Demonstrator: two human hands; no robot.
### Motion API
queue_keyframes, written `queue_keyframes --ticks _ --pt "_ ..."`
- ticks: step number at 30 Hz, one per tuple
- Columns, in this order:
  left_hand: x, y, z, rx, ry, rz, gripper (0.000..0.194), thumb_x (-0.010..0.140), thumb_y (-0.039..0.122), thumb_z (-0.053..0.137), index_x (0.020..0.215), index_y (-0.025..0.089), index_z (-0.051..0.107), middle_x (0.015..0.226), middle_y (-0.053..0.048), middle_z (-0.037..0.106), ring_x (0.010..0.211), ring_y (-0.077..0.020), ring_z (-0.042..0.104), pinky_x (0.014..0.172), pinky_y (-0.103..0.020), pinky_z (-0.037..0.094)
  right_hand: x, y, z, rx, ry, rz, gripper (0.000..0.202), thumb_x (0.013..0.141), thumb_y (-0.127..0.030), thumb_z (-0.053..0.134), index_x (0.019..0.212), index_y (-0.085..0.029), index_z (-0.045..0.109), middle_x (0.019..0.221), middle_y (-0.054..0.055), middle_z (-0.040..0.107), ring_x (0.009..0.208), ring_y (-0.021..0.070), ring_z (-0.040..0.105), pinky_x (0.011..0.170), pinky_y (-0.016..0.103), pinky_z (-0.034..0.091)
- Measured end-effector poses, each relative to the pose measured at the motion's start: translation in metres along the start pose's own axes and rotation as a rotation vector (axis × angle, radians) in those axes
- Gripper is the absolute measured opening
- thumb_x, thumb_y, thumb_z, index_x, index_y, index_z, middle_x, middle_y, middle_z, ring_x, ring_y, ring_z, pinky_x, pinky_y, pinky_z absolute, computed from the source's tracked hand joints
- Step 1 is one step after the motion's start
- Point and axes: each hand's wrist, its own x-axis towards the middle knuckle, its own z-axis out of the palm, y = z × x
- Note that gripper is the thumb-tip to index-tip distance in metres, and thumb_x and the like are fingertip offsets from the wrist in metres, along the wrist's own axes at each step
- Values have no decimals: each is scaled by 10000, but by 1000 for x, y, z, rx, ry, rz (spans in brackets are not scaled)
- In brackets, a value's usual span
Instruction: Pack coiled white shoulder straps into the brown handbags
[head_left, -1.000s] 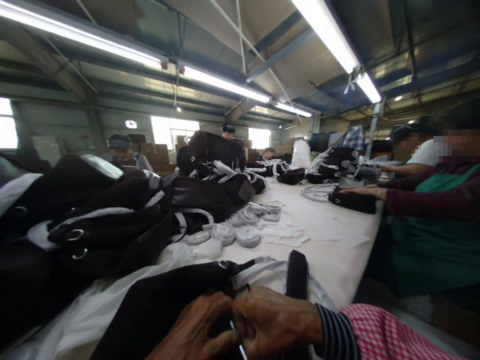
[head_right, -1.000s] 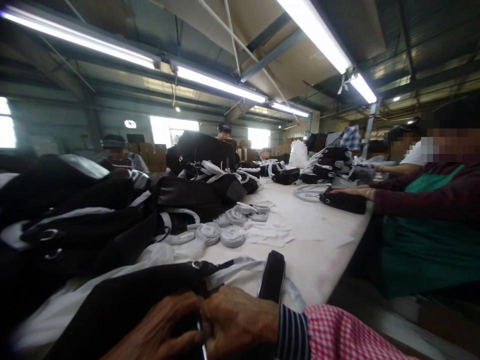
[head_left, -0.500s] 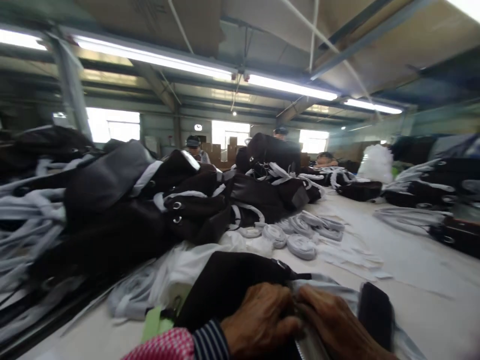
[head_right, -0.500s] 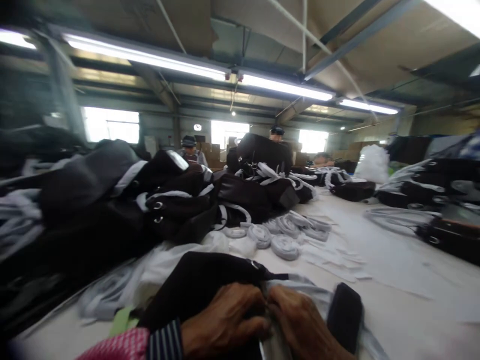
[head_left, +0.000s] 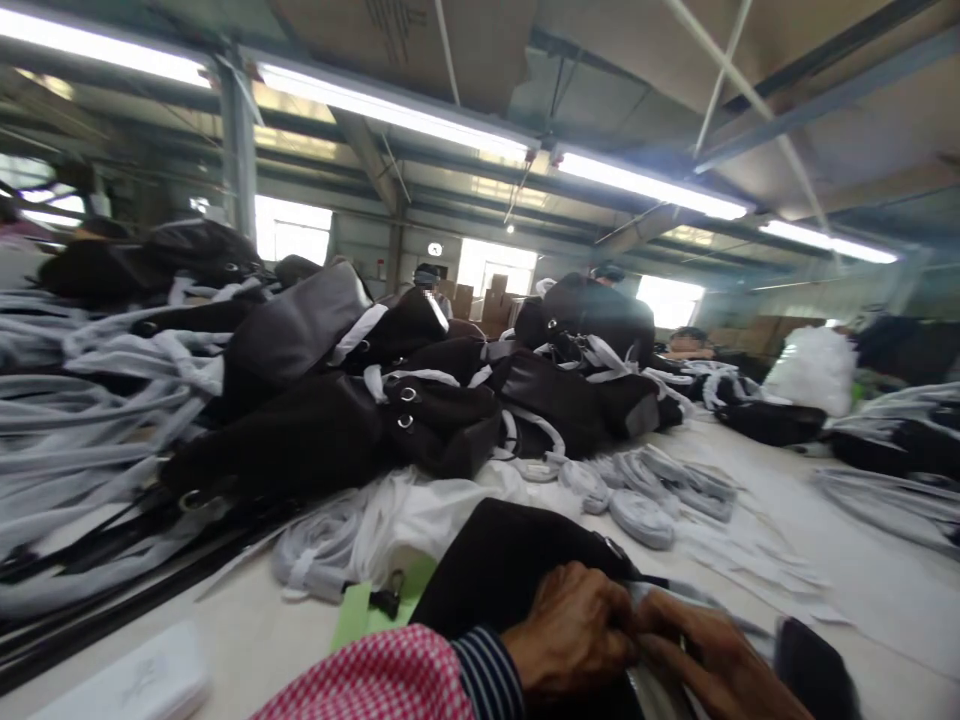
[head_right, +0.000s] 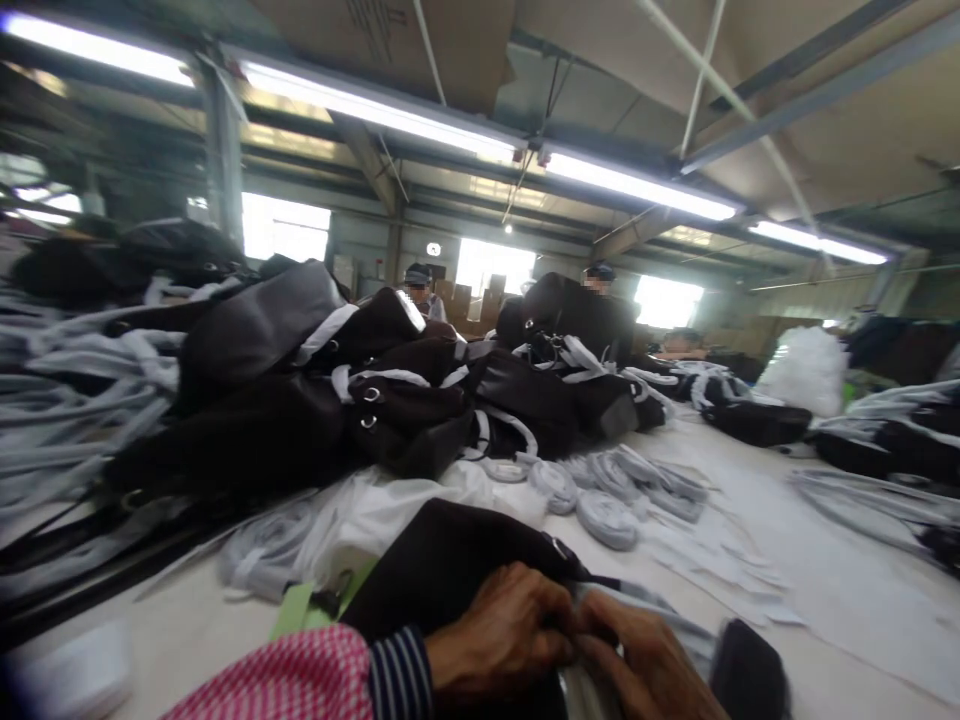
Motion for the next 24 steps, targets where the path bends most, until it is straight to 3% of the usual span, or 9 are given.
queue_keyframes --ticks 2,6,7,9,10,12,14,18,24 --pt "-1 2 2 -20 25 -10 236 810 322 658 962 232 814 970 -78 758 963 -285 665 758 -329 450 8 -14 -17 50 -106 65 168 898 -315 579 785 -210 644 813 29 685 810 195 639 740 272 525" --pt "-4 4 5 -41 31 -5 221 780 247 606 894 214 792 873 -54 733 872 -248 664 748 -318 450 47 -26 -51 266 -391 103 138 814 -251 612 768 -145 686 686 13 639 625 135 572 575 227 417" --pt "-4 4 6 -36 37 -12 226 773 231 601 903 208 785 900 -60 731 902 -254 663 774 -325 455 61 -24 -57 256 -364 106 177 833 -277 607 797 -132 701 676 19 643 598 133 566 543 223 393" --pt "-5 3 8 -39 52 -43 246 769 212 602 949 201 770 1002 -76 728 1004 -271 648 854 -346 459 91 -15 -61 78 -139 90 228 884 -288 566 864 -116 714 717 45 675 633 151 601 555 233 414" --pt "-4 3 9 -51 59 -64 248 767 205 602 954 200 765 1033 -78 726 1040 -274 638 885 -354 455 106 -9 -60 -61 -14 76 223 893 -255 548 907 -115 721 769 60 699 697 166 632 609 245 448" --pt "-2 1 12 -97 72 -103 210 755 189 599 887 202 761 1007 -62 733 1042 -264 636 892 -352 450 133 3 -51 -208 103 66 208 864 -172 570 977 -111 733 946 103 739 884 198 664 786 283 483" --pt "0 -2 14 -154 101 -125 153 745 184 600 798 201 743 950 -42 735 1019 -253 636 873 -346 444 151 12 -36 -274 102 66 246 819 -108 608 1020 -123 748 1053 117 747 984 217 662 894 305 461" --pt "1 -10 21 -155 126 -75 108 793 205 603 818 197 708 941 -37 709 995 -237 631 855 -338 436 159 21 -16 -379 59 93 233 816 -63 578 903 -145 778 955 121 768 966 240 685 879 312 454" --pt "-4 -15 26 -78 89 4 109 869 238 581 944 204 652 1009 -47 668 967 -220 617 858 -329 433 143 24 -31 -390 65 79 232 850 -101 572 925 -143 787 942 96 781 929 213 698 856 279 466"
